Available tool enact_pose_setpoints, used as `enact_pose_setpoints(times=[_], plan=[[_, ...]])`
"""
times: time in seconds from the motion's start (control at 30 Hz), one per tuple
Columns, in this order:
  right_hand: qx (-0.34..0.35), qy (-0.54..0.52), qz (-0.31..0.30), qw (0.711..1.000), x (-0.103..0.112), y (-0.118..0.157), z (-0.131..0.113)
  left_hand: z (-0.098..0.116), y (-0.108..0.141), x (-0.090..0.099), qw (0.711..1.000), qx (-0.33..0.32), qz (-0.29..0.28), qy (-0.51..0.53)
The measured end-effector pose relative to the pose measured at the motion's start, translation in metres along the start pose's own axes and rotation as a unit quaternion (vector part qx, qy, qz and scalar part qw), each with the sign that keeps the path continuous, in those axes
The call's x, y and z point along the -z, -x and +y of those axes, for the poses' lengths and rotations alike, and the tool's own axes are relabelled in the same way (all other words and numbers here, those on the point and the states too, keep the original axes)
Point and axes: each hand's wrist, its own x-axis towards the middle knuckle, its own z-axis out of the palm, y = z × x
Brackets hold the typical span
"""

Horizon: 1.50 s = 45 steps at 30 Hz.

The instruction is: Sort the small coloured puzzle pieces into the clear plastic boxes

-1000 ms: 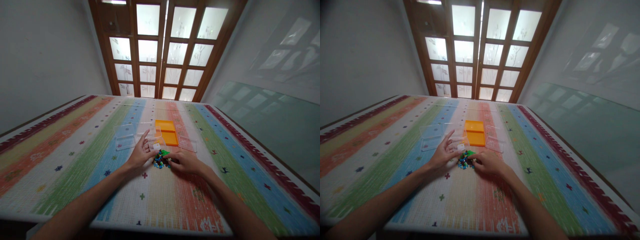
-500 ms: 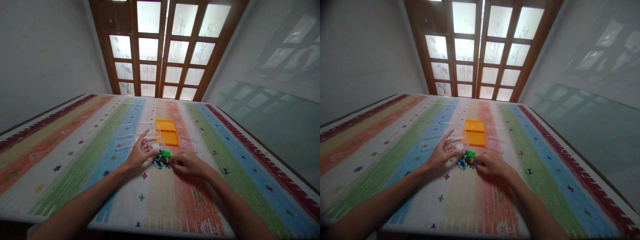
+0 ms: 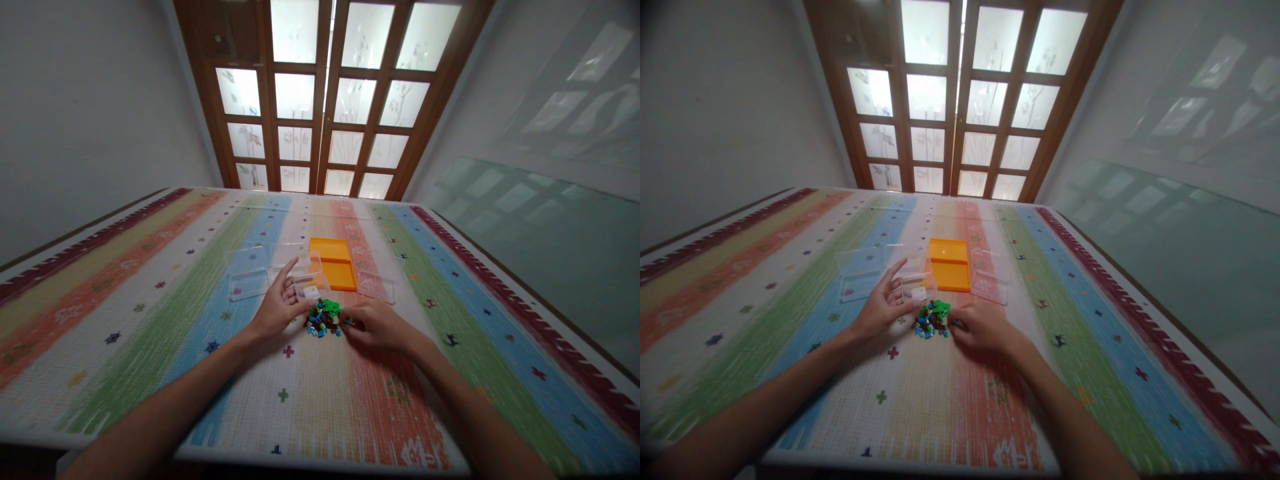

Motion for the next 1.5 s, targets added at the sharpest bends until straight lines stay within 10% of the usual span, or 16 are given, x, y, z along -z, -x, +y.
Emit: enact_pose_setpoints(times=[0.7, 1.07, 1.5], plan=[[-0.045, 0.02, 0.028, 0.998, -0.016, -0.006, -0.003, -0.001, 0.0, -0.001, 1.0, -0.01, -0.013, -0.003], [-0.068, -0.174, 0.226, 0.956, 0.014, -0.009, -0.007, -0.005, 0.004, -0.005, 0.999, 0.004, -0.037, -0.003], [-0.101, -0.019, 0.133, 0.986, 0.035, -0.027, -0.017, -0.001, 0.015, -0.02, 0.997, 0.033, -0.075, 0.003]])
